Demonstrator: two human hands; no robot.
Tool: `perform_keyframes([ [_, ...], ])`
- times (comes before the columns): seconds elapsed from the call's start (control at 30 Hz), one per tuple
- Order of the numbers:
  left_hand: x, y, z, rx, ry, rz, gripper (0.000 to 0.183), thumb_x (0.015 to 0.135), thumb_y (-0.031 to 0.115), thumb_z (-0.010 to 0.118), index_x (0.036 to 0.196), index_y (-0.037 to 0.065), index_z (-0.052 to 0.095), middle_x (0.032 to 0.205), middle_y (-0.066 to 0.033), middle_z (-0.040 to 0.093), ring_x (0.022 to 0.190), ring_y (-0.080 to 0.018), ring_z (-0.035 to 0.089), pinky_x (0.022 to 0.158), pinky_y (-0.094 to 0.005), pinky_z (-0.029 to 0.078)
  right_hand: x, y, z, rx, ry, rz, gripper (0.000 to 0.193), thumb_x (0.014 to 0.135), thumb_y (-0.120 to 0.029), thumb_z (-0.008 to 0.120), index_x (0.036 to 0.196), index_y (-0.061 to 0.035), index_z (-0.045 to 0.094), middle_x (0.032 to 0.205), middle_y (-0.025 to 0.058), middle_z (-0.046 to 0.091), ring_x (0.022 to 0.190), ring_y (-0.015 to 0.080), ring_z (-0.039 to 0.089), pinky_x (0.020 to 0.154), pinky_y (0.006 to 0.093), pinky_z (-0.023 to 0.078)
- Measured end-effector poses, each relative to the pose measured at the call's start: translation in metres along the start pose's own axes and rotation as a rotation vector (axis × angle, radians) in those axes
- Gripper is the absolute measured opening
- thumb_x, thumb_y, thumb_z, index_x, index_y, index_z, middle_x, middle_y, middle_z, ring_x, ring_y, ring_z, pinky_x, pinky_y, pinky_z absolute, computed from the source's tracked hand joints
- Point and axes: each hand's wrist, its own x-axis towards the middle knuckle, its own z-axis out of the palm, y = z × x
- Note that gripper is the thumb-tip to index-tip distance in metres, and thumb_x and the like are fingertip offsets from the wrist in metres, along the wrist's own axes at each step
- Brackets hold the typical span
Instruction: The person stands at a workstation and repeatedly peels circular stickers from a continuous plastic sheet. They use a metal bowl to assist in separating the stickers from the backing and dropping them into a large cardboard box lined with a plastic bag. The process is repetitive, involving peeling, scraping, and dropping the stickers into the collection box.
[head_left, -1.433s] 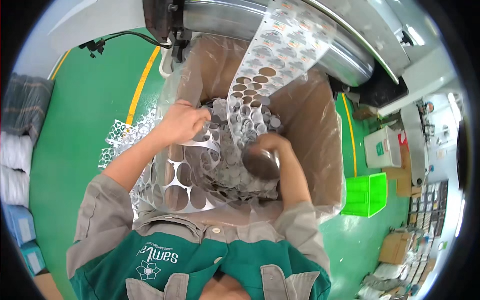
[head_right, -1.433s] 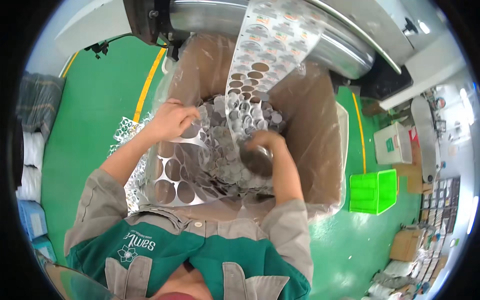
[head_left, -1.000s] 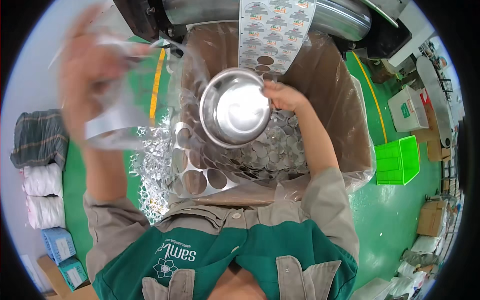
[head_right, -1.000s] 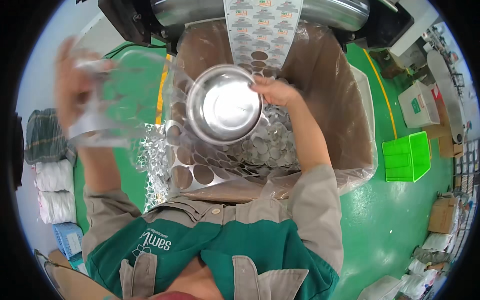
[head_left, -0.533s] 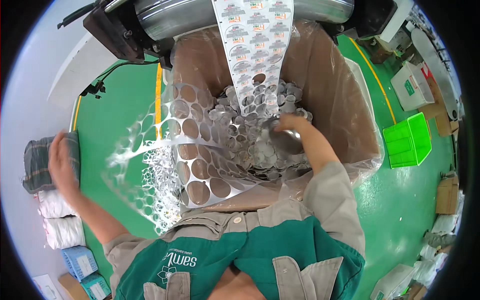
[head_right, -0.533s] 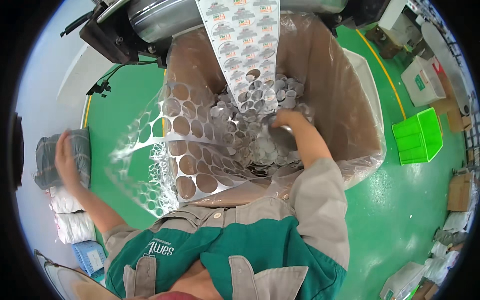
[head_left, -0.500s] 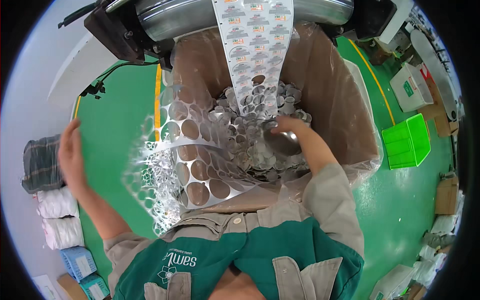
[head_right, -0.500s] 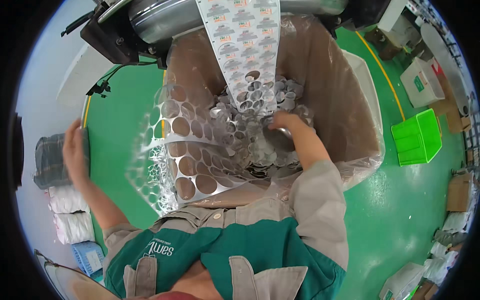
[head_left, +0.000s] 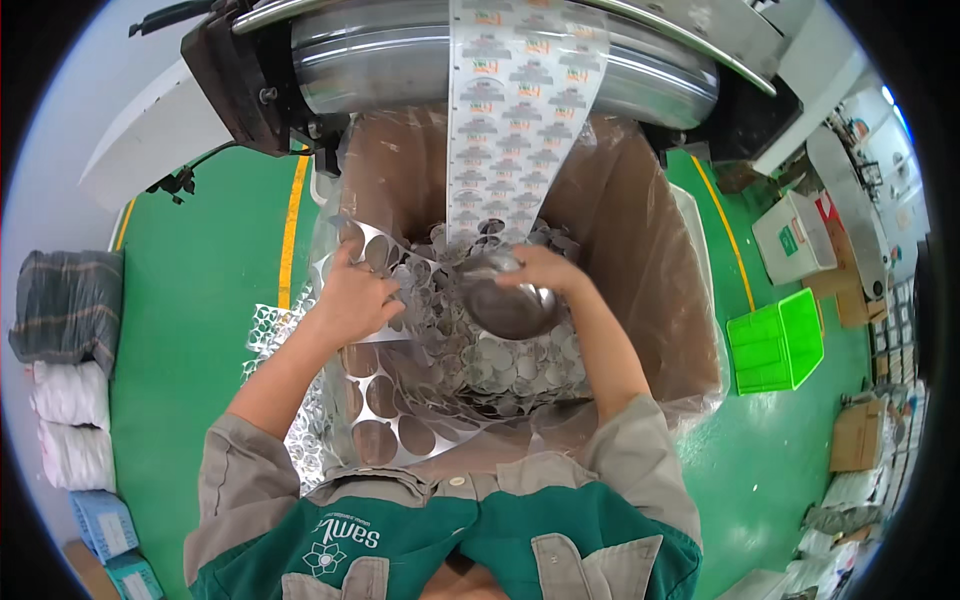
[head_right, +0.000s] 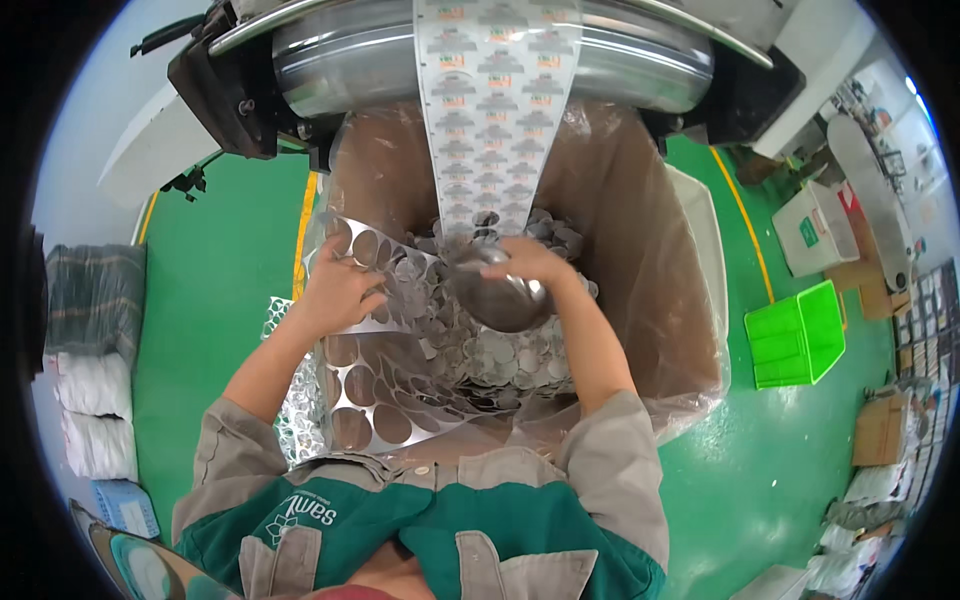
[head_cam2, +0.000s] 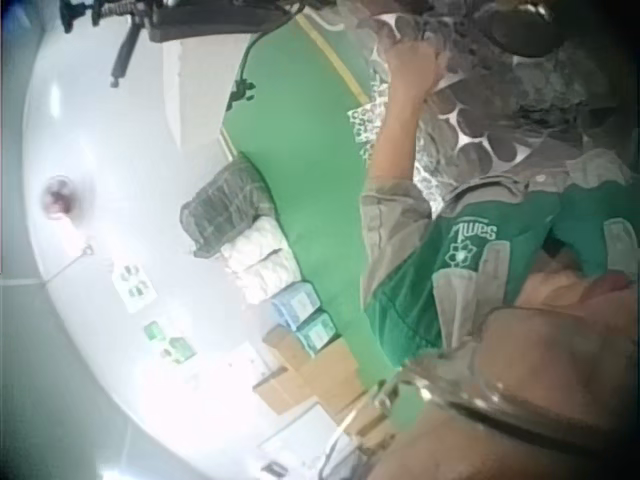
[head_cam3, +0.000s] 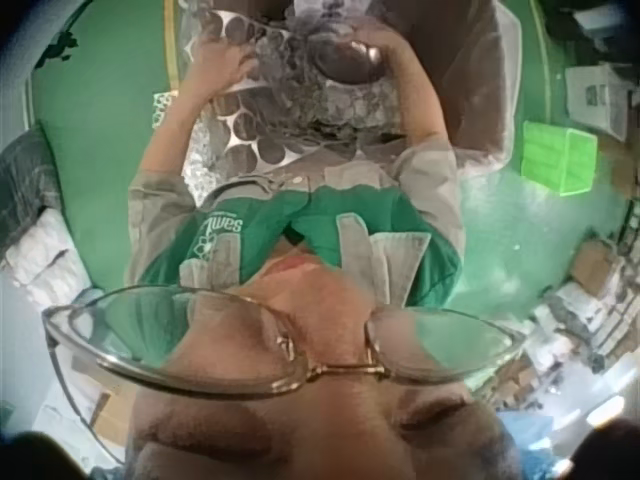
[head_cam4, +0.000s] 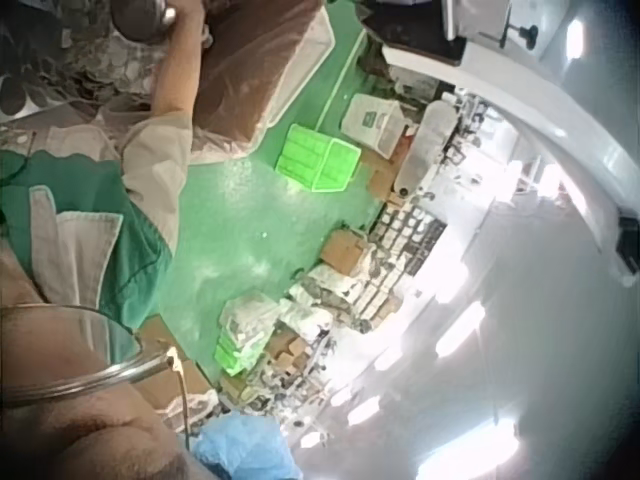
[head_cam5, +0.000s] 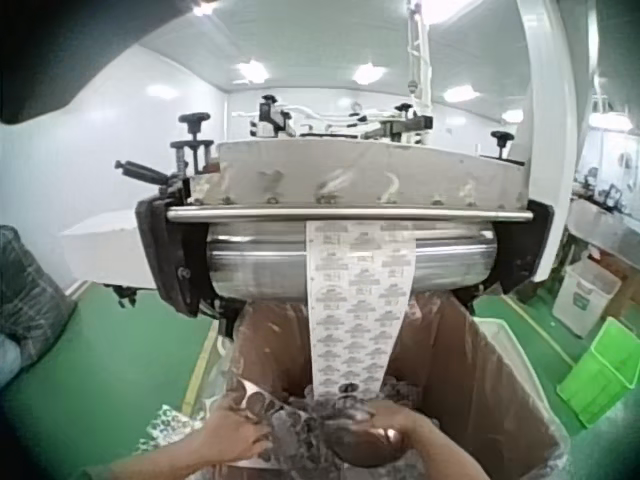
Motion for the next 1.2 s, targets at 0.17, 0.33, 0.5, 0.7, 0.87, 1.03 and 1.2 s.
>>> perform_keyframes([
  [0.17,0.001,0.003,-0.011,0.001,-0.067,-0.017,0.032,0.077,0.038,0.058,0.095,0.013,0.066,0.077,-0.0073,0.065,0.085,-0.0217,0.059,0.100,-0.0469,0.021,-0.004,-0.042,-0.045,1.413,0.015,-0.481,0.050,0.081,-0.015,0.063,0.125,-0.0028,0.042,0.116,0.0059,0.054,0.099,0.0141,0.054,0.079,0.0260,0.045],
  [0.33,0.011,0.001,-0.006,-0.151,0.067,0.034,0.032,0.074,0.036,0.062,0.096,0.013,0.066,0.077,-0.0078,0.065,0.083,-0.0227,0.059,0.098,-0.0453,0.026,0.015,0.189,0.063,1.240,0.695,0.225,0.079,0.072,-0.053,0.067,0.129,-0.0061,0.040,0.122,0.0067,0.051,0.109,0.0193,0.050,0.088,0.0326,0.042],
  [0.5,0.010,-0.003,0.009,-0.183,0.134,0.002,0.026,0.074,0.033,0.060,0.091,0.014,0.067,0.073,-0.0077,0.065,0.077,-0.0223,0.061,0.095,-0.0416,0.029,-0.009,0.152,0.075,0.152,-0.109,0.764,0.053,0.068,-0.044,0.074,0.097,-0.0015,0.063,0.090,0.0101,0.064,0.081,0.0201,0.061,0.072,0.0351,0.048],
  [0.7,0.010,0.001,-0.003,-0.171,0.025,-0.021,0.027,0.078,0.031,0.058,0.095,0.011,0.066,0.073,-0.0060,0.065,0.079,-0.0223,0.060,0.094,-0.0415,0.032,-0.007,0.028,-0.003,-0.643,-0.412,0.530,0.040,0.059,-0.027,0.073,0.090,-0.0016,0.066,0.090,0.0138,0.065,0.084,0.0265,0.062,0.069,0.0383,0.049],
  [0.87,0.011,0.003,-0.003,-0.161,-0.007,-0.040,0.027,0.080,0.031,0.055,0.094,0.011,0.065,0.076,-0.0067,0.066,0.080,-0.0216,0.061,0.094,-0.0409,0.031,-0.034,-0.007,-0.070,-0.680,0.133,0.304,0.055,0.070,-0.039,0.067,0.106,-0.0001,0.055,0.099,0.0204,0.061,0.093,0.0343,0.058,0.078,0.0396,0.046],
  [1.03,0.009,0.000,0.006,-0.183,0.061,-0.032,0.026,0.079,0.031,0.056,0.092,0.011,0.066,0.074,-0.0079,0.066,0.079,-0.0228,0.061,0.094,-0.0401,0.032,-0.071,-0.014,-0.061,-0.647,0.216,0.117,0.056,0.072,-0.044,0.066,0.100,0.0016,0.050,0.095,0.0250,0.058,0.093,0.0405,0.055,0.079,0.0437,0.044],
  [1.2,0.010,-0.001,0.005,-0.184,0.062,-0.049,0.025,0.078,0.030,0.058,0.093,0.012,0.066,0.070,-0.0086,0.064,0.077,-0.0233,0.060,0.094,-0.0404,0.032,-0.094,0.025,-0.016,-0.511,-0.146,0.134,0.047,0.070,-0.034,0.068,0.100,-0.0004,0.053,0.096,0.0215,0.059,0.095,0.0368,0.055,0.079,0.0420,0.043],
])
